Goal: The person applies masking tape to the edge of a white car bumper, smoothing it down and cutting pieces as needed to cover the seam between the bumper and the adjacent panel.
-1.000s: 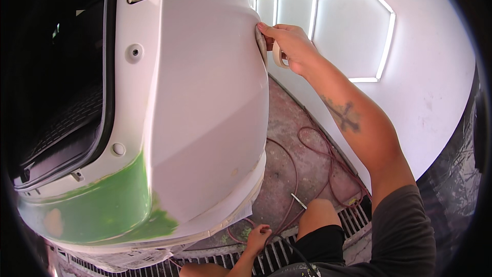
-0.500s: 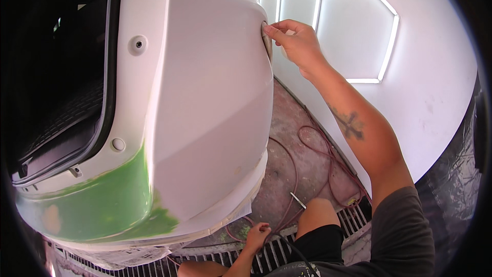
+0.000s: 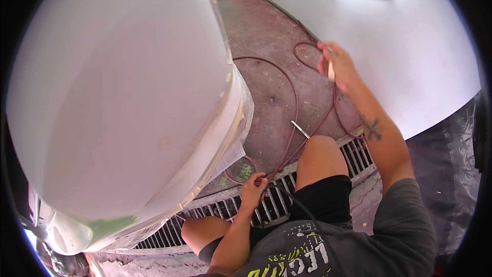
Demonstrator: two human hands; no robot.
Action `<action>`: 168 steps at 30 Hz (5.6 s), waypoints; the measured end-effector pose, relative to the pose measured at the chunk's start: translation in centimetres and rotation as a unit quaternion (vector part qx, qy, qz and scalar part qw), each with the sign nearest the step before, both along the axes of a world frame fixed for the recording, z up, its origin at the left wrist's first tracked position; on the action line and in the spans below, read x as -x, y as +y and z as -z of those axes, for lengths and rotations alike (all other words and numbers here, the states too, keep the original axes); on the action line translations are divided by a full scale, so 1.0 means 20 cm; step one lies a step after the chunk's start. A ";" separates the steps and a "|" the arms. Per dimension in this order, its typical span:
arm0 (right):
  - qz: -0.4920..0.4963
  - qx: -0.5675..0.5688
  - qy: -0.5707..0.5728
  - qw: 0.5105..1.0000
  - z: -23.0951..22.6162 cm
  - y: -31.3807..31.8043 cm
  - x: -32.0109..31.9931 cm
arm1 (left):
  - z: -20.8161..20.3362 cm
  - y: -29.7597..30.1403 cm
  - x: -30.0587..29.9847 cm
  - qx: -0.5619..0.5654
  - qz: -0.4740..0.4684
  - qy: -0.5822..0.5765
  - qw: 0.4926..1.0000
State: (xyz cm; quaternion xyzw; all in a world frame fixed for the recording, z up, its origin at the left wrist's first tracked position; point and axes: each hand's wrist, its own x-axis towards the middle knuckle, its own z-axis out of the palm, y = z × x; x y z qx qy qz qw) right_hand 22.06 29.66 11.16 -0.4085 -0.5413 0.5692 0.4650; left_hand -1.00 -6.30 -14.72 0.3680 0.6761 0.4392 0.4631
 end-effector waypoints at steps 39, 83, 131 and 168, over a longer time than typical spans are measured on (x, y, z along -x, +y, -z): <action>0.109 -0.578 -0.082 0.805 -0.91 -0.77 0.72 | -0.01 0.17 0.07 0.021 0.027 0.028 0.999; 0.102 -0.478 -0.239 0.839 -1.33 -0.89 0.95 | -0.02 0.15 0.12 -0.039 0.051 0.072 0.995; 0.116 -0.492 -0.280 0.816 -1.30 -0.93 0.95 | -0.04 0.14 0.15 -0.037 0.028 0.051 0.998; 0.079 -0.324 -0.182 0.925 -0.87 -0.61 0.41 | 0.31 0.02 0.03 0.042 0.121 -0.006 0.992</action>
